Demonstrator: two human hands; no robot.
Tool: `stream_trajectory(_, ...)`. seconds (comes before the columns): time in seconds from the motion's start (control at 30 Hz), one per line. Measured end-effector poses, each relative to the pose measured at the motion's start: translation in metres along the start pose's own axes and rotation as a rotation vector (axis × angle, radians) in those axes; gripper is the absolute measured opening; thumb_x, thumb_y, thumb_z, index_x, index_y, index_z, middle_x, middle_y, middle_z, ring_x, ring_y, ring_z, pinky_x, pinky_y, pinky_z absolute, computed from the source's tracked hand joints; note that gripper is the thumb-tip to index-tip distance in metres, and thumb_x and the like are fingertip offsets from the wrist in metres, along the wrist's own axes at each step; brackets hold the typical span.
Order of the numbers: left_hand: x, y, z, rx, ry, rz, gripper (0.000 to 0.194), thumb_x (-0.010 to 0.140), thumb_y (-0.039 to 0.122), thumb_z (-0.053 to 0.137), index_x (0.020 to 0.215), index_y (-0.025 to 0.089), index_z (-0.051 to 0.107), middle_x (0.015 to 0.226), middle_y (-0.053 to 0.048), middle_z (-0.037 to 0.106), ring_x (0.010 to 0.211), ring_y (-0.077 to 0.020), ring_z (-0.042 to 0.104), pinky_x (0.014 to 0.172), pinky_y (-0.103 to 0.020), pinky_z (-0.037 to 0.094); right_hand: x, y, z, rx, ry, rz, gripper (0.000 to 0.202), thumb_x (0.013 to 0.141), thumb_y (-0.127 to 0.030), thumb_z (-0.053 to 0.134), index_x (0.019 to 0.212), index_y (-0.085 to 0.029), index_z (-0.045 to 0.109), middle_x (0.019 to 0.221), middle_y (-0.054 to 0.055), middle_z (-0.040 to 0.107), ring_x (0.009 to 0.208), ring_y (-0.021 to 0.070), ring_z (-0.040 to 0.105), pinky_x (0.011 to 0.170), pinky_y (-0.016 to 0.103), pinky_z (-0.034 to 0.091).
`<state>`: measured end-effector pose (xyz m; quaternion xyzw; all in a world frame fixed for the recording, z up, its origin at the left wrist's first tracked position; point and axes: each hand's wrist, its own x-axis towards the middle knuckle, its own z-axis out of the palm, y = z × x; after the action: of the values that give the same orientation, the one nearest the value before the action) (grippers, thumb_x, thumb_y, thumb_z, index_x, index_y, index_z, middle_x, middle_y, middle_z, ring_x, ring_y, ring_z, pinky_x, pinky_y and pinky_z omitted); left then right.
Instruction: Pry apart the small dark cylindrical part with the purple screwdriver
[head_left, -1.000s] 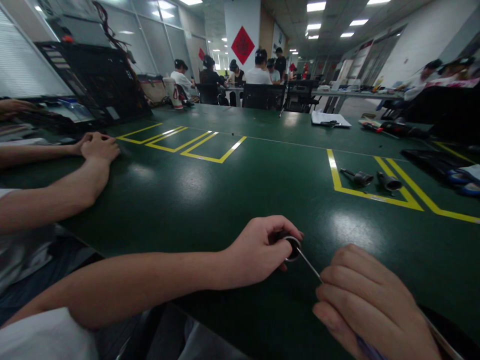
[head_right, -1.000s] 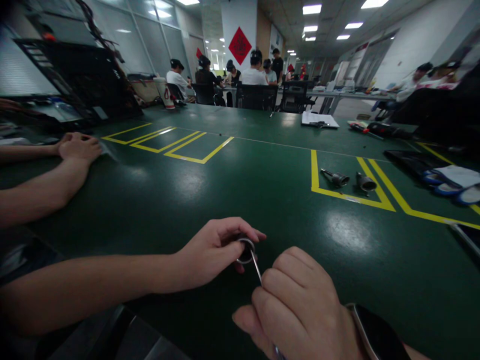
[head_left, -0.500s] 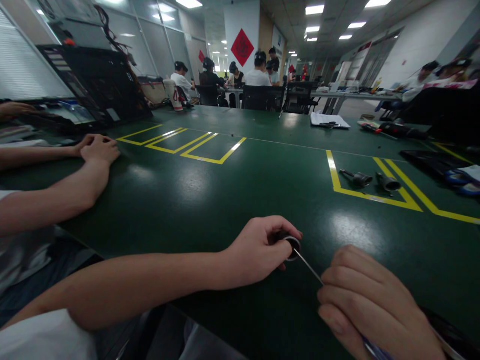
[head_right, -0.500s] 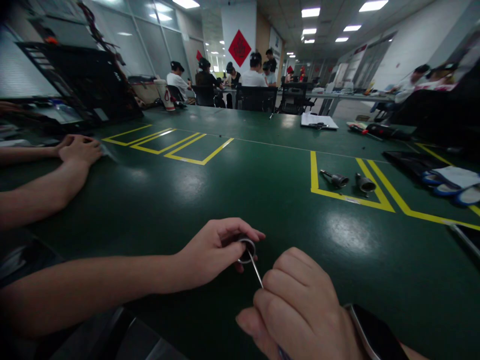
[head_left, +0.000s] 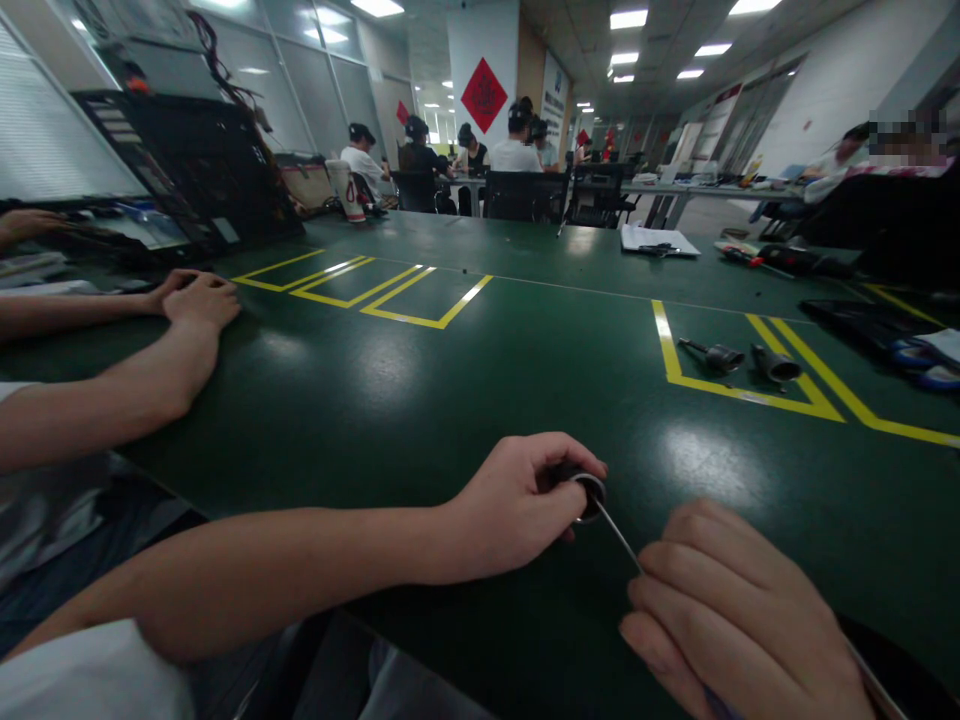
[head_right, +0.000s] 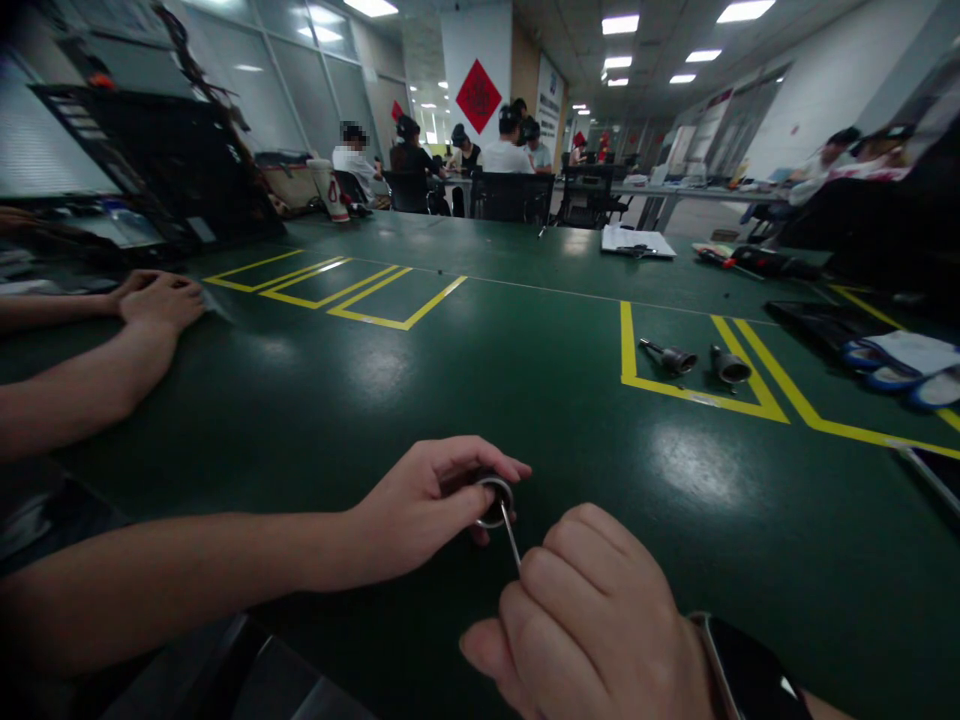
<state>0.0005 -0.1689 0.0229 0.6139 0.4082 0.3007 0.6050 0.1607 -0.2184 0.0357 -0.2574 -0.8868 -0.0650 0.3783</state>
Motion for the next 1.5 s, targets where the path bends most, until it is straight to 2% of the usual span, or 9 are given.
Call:
stream_trajectory(0.17, 0.001, -0.003, 0.000, -0.009, -0.016, 0.013, 0.018, 0.077, 0.018, 0.047, 0.089, 0.013, 0.058, 0.100, -0.009, 0.062, 0.068, -0.0126, 0.060, 0.051, -0.022, 0.051, 0.001, 0.001, -0.002, 0.024, -0.042, -0.001, 0.030, 0.083, -0.008, 0.050, 0.055, -0.017, 0.051, 0.051, 0.002, 0.056, 0.049, 0.0125, 0.051, 0.046, 0.028, 0.038)
stream_trajectory(0.27, 0.006, -0.006, -0.004, -0.004, -0.018, 0.026, 0.017, 0.077, 0.018, 0.048, 0.089, 0.013, 0.058, 0.099, -0.009, 0.062, 0.067, -0.0116, 0.059, 0.052, -0.023, 0.052, -0.002, 0.005, -0.007, 0.167, 0.027, 0.078, 0.025, 0.086, -0.010, 0.046, 0.063, -0.017, 0.053, 0.054, 0.002, 0.057, 0.051, 0.0121, 0.051, 0.048, 0.027, 0.039)
stream_trajectory(0.4, 0.011, -0.007, -0.011, 0.009, -0.005, 0.032, 0.019, 0.078, 0.017, 0.049, 0.094, 0.014, 0.058, 0.096, -0.007, 0.061, 0.072, -0.0136, 0.061, 0.058, -0.027, 0.053, -0.008, 0.017, -0.007, 0.415, 0.121, 0.561, 0.031, 0.092, -0.022, 0.038, 0.064, -0.019, 0.051, 0.054, -0.001, 0.050, 0.046, 0.0097, 0.047, 0.042, 0.024, 0.036)
stream_trajectory(0.5, 0.012, -0.003, -0.013, 0.000, 0.026, 0.021, 0.025, 0.075, 0.012, 0.054, 0.100, 0.014, 0.058, 0.093, -0.006, 0.062, 0.075, -0.0142, 0.061, 0.067, -0.030, 0.053, -0.010, 0.029, 0.002, 0.501, 0.063, 0.874, 0.039, 0.090, -0.038, 0.042, 0.056, -0.020, 0.050, 0.050, -0.002, 0.047, 0.045, 0.0105, 0.046, 0.040, 0.023, 0.036)
stream_trajectory(0.67, 0.010, 0.004, -0.011, -0.101, 0.046, -0.020, 0.033, 0.071, 0.005, 0.055, 0.103, 0.014, 0.057, 0.091, -0.005, 0.061, 0.082, -0.0159, 0.061, 0.072, -0.031, 0.051, -0.009, 0.035, 0.013, 0.509, -0.112, 1.002, 0.045, 0.087, -0.050, 0.042, 0.055, -0.020, 0.053, 0.048, -0.002, 0.048, 0.048, 0.0113, 0.048, 0.045, 0.023, 0.039)
stream_trajectory(0.87, 0.010, 0.004, -0.009, -0.240, 0.102, -0.038, 0.035, 0.065, 0.003, 0.061, 0.097, 0.015, 0.052, 0.095, -0.005, 0.060, 0.078, -0.0139, 0.060, 0.069, -0.031, 0.052, -0.005, 0.030, 0.012, 0.420, -0.163, 0.916, 0.044, 0.088, -0.047, 0.040, 0.056, -0.020, 0.053, 0.047, -0.003, 0.048, 0.044, 0.0105, 0.047, 0.042, 0.022, 0.037)
stream_trajectory(1.2, 0.012, 0.005, -0.013, -0.182, 0.129, -0.038, 0.024, 0.069, 0.005, 0.060, 0.092, 0.013, 0.059, 0.082, -0.002, 0.064, 0.072, -0.0119, 0.061, 0.074, -0.030, 0.049, -0.009, 0.019, 0.008, 0.157, -0.057, 0.317, 0.028, 0.087, -0.013, 0.043, 0.060, -0.019, 0.046, 0.053, -0.001, 0.047, 0.048, 0.0106, 0.044, 0.047, 0.025, 0.033)
stream_trajectory(1.33, 0.013, 0.001, -0.015, -0.179, 0.104, -0.021, 0.023, 0.071, 0.009, 0.060, 0.093, 0.014, 0.060, 0.088, -0.003, 0.065, 0.076, -0.0129, 0.062, 0.074, -0.030, 0.050, -0.007, 0.018, -0.005, 0.138, 0.048, 0.158, 0.021, 0.083, -0.007, 0.043, 0.067, -0.018, 0.052, 0.052, 0.000, 0.051, 0.048, 0.0118, 0.046, 0.046, 0.026, 0.035)
stream_trajectory(1.5, 0.012, -0.001, -0.012, -0.152, 0.064, 0.005, 0.024, 0.071, 0.008, 0.059, 0.094, 0.014, 0.060, 0.090, -0.004, 0.066, 0.082, -0.0137, 0.062, 0.078, -0.030, 0.049, -0.007, 0.016, -0.013, 0.153, 0.035, 0.082, 0.018, 0.084, -0.010, 0.045, 0.071, -0.019, 0.053, 0.058, 0.002, 0.060, 0.055, 0.0131, 0.053, 0.051, 0.028, 0.042)
